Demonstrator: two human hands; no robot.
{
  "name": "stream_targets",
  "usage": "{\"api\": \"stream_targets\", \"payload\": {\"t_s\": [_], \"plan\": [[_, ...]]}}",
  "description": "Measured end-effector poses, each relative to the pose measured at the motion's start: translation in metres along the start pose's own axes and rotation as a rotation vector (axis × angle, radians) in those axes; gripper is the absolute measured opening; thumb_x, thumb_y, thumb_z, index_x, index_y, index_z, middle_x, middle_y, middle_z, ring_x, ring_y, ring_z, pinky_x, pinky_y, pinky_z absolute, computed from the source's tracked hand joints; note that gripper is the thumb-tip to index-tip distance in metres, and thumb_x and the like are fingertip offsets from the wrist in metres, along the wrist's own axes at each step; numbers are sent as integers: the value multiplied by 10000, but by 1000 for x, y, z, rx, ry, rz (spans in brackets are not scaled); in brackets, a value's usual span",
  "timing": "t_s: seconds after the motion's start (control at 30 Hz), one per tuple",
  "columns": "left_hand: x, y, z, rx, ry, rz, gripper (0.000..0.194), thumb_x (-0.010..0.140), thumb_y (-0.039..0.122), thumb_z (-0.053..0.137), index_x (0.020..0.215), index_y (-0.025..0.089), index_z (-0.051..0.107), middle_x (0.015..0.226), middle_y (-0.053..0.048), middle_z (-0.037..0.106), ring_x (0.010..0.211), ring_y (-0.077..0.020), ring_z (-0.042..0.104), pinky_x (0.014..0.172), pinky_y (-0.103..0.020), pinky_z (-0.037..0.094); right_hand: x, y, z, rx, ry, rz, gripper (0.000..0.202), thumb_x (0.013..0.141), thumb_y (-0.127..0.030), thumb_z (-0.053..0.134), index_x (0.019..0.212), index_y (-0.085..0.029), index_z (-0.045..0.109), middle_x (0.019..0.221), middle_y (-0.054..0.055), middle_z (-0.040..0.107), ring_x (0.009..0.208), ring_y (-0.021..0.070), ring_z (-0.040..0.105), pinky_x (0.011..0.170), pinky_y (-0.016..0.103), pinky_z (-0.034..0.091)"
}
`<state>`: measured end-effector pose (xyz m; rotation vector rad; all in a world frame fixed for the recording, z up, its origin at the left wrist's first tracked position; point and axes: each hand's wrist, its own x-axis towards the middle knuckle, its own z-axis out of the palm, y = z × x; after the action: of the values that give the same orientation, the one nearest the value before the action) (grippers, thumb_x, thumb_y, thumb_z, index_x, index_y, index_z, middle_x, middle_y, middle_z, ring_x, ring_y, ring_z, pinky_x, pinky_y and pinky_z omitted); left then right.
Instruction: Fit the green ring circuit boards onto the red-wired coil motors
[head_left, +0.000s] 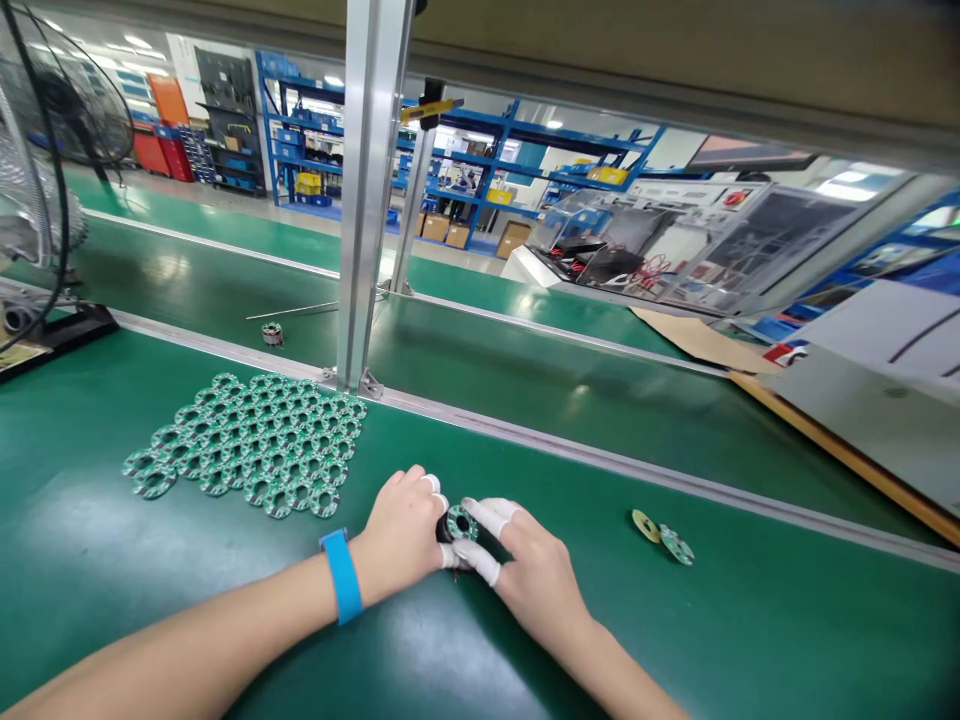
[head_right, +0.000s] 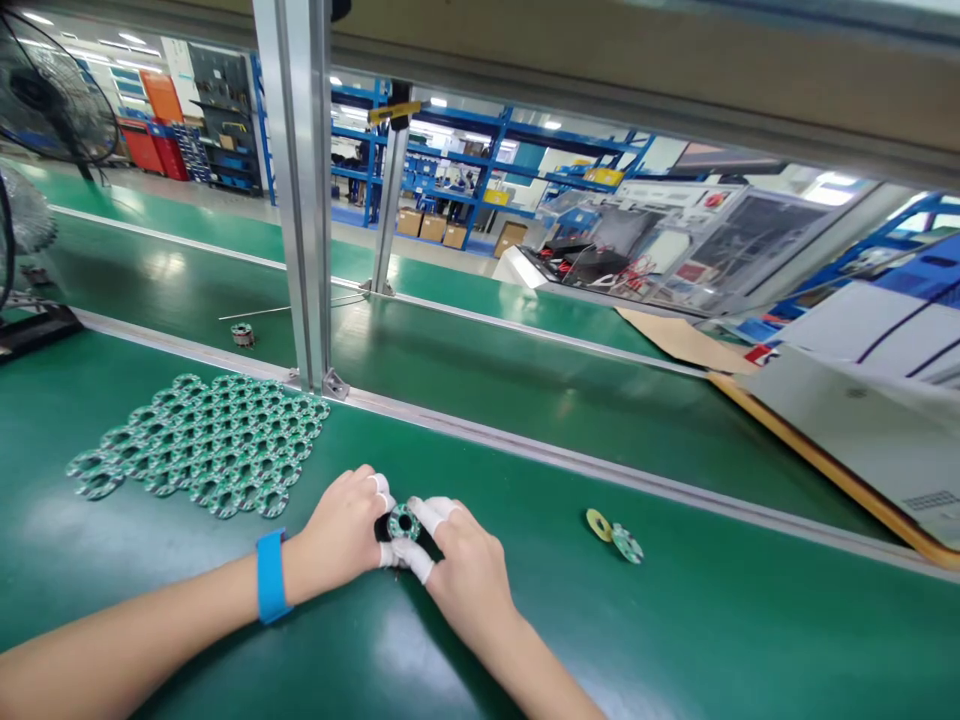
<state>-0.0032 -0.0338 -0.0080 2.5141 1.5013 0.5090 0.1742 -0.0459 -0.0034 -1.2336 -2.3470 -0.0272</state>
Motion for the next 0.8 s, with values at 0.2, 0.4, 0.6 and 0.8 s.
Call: {"api": "stream_targets", "payload": {"t_s": [0.2,0.4,0.6,0.8], "plan": [[1,0,0,4,3,10,409,645,550,702,715,152,635,774,-54,583,808,-223,499,669,-336,382,3,1,-2,3,-13,-40,286,864,-361,527,1042,-178,654,907,88,695,804,203,648,649,280,547],[0,2,-1,2,-3,10,369,705,522,664,712,154,633,767,-56,579,811,-221,496,666,-332,378,1,1,-2,-45,-42,-15,255,871,-335,507,1016,-198,666,850,79,694,737,190,644,592,260,521],[0,1,0,2,-21,-4,350,685,502,688,699,156,633,760,-56,579,805,-217,494,659,-323,366,4,-1,-2,79,-124,81,273,829,-325,554,1047,-190,646,935,92,680,809,221,637,656,314,536],[1,0,2,-25,-10,0,439,760,598,551,684,173,632,740,-50,572,784,-208,485,628,-324,334,13,-4,-13,471,-272,165,242,806,-242,548,1030,-200,630,967,81,620,770,174,592,612,263,532]]}}
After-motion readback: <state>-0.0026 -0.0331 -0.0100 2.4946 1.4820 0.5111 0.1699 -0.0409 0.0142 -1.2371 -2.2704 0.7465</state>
